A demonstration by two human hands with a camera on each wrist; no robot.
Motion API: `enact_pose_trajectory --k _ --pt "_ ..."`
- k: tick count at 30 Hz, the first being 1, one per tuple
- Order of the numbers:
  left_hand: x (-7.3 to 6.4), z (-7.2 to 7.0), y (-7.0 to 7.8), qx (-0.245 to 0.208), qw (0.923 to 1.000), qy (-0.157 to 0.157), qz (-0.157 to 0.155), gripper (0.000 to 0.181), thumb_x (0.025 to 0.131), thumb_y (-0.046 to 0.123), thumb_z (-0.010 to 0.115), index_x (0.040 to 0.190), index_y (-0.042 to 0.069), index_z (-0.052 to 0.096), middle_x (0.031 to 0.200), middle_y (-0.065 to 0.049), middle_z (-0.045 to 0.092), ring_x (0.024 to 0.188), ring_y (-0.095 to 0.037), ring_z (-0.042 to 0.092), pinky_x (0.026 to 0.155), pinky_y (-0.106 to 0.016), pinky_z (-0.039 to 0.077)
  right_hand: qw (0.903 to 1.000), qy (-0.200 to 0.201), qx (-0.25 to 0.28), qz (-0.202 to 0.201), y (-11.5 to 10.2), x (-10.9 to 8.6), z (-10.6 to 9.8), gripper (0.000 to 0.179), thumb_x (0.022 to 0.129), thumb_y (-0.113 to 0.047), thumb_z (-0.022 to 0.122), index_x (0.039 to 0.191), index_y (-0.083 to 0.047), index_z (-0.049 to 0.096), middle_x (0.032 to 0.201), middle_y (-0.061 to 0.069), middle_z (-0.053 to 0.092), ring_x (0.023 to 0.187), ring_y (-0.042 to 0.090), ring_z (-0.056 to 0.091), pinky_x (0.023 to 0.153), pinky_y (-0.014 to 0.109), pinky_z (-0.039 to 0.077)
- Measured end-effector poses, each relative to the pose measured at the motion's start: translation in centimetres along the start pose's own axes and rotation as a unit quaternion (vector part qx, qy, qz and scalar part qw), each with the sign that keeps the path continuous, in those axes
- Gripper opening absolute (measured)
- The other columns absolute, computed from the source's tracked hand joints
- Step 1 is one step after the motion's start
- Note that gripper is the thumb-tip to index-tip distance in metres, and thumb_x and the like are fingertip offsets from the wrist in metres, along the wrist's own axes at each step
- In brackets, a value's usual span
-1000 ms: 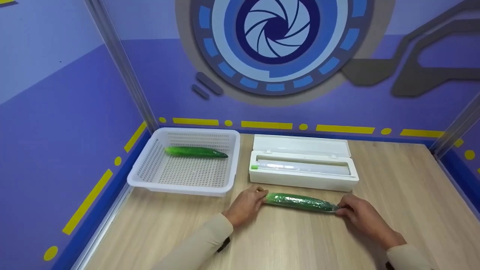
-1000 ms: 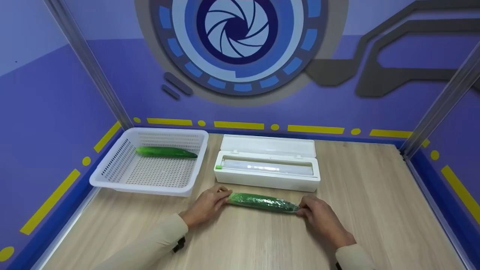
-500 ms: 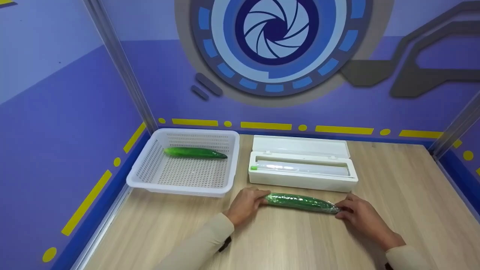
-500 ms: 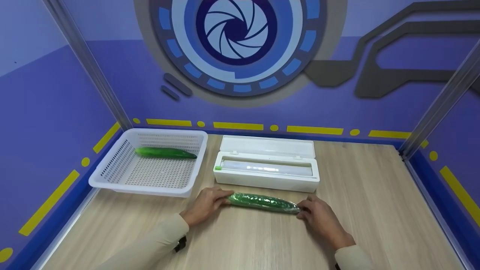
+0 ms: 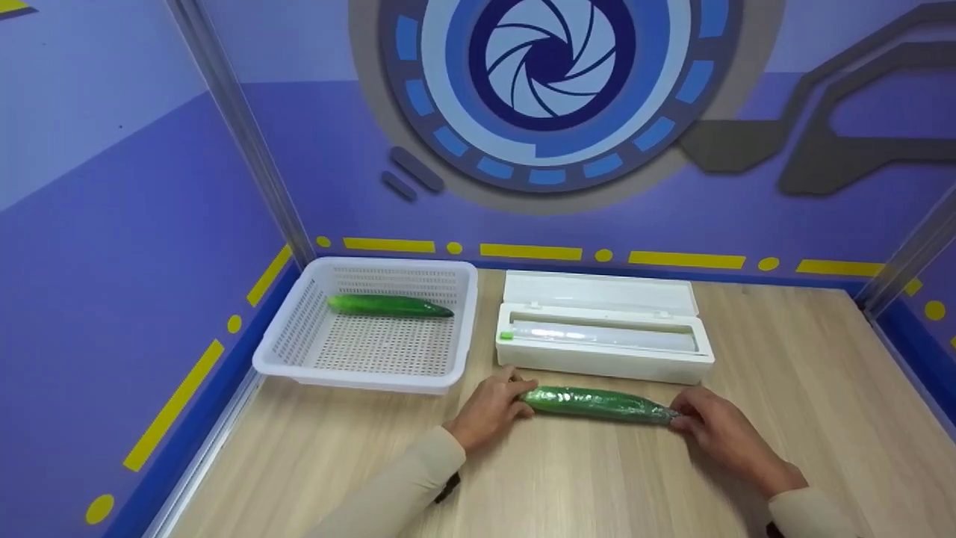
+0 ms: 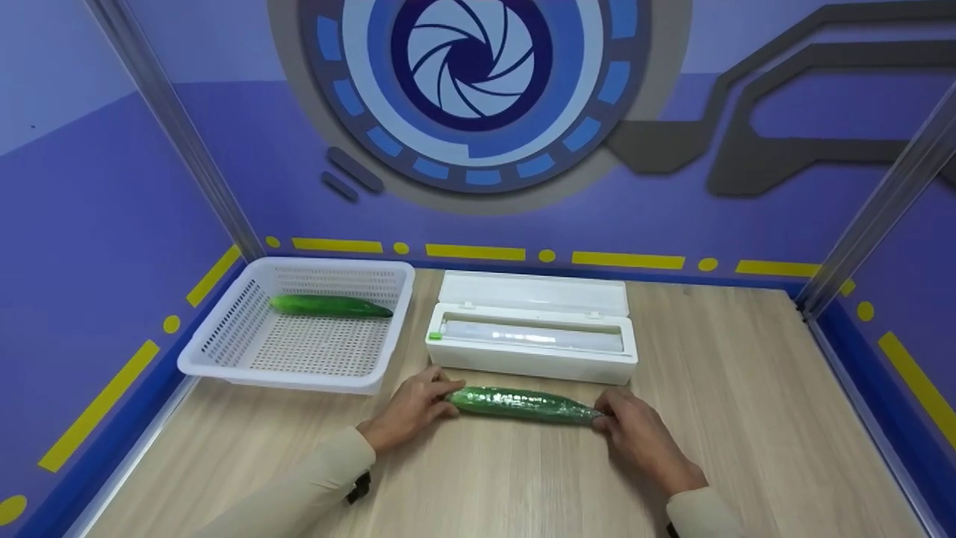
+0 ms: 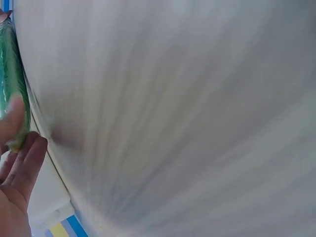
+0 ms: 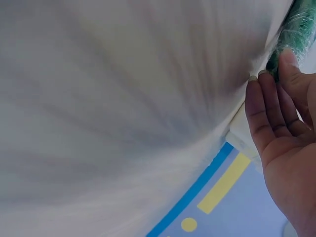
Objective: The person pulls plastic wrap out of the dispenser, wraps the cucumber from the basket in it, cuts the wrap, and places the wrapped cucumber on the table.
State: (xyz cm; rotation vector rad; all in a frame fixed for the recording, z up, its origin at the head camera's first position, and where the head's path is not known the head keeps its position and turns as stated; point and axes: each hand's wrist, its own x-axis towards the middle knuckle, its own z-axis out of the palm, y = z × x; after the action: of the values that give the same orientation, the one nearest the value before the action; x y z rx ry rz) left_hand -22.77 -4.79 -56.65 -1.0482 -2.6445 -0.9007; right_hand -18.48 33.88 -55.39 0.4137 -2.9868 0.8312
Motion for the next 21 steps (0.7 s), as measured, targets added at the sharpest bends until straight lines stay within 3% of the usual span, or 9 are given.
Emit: enact_pose_trajectory --k 4,8,14,18,21 --pt "0.20 -0.14 -0.05 -0.002 0.9999 0.011 -0.002 0.038 0.091 0.016 0.082 0.125 0.002 0.077 0.105 -0.004 0.072 0.094 -0.010 0.066 0.085 -0.023 0.055 0.9997 0.009 0.003 -0.023 0.25 -0.04 -0.24 0.012 0.097 -0.005 0.076 0.101 -0.015 0.071 0.098 -0.007 0.063 0.091 0.011 0.060 0.081 0.036 0.054" --pt "0.30 -0.13 -0.26 -0.002 0.9998 0.021 0.000 0.029 0.093 0.015 0.080 0.120 0.003 0.077 0.111 -0.004 0.077 0.104 -0.014 0.071 0.092 -0.026 0.056 0.9992 0.010 0.023 -0.029 0.22 -0.02 -0.50 0.016 0.091 -0.012 0.085 0.104 -0.014 0.077 0.099 -0.008 0.064 0.091 0.010 0.060 0.079 0.032 0.054" --pt "0.29 -0.17 -0.35 -0.028 0.9993 0.024 0.003 0.013 0.094 0.014 0.079 0.103 0.005 0.078 0.100 -0.001 0.077 0.096 -0.013 0.073 0.085 -0.021 0.056 0.9978 0.042 -0.007 -0.051 -0.07 0.09 -0.44 0.020 0.086 -0.003 0.087 0.103 -0.010 0.080 0.100 -0.006 0.064 0.089 0.010 0.062 0.077 0.033 0.056" --pt "0.28 -0.33 -0.24 -0.013 0.9998 0.015 -0.001 0.016 0.096 0.013 0.077 0.108 0.002 0.080 0.104 -0.004 0.079 0.098 -0.014 0.075 0.087 -0.020 0.056 0.9969 0.057 -0.016 -0.051 -0.10 0.07 -0.39 0.021 0.090 0.001 0.082 0.110 -0.007 0.077 0.099 -0.006 0.069 0.090 0.011 0.065 0.079 0.039 0.057" --pt "0.23 -0.42 -0.21 -0.004 0.9999 0.011 -0.002 0.021 0.098 0.012 0.075 0.114 -0.001 0.078 0.110 -0.008 0.078 0.103 -0.016 0.074 0.092 -0.023 0.056 0.9983 0.047 -0.005 -0.033 -0.17 0.14 -0.39 0.020 0.093 0.000 0.080 0.109 -0.008 0.071 0.096 -0.005 0.069 0.088 0.011 0.064 0.078 0.038 0.057"
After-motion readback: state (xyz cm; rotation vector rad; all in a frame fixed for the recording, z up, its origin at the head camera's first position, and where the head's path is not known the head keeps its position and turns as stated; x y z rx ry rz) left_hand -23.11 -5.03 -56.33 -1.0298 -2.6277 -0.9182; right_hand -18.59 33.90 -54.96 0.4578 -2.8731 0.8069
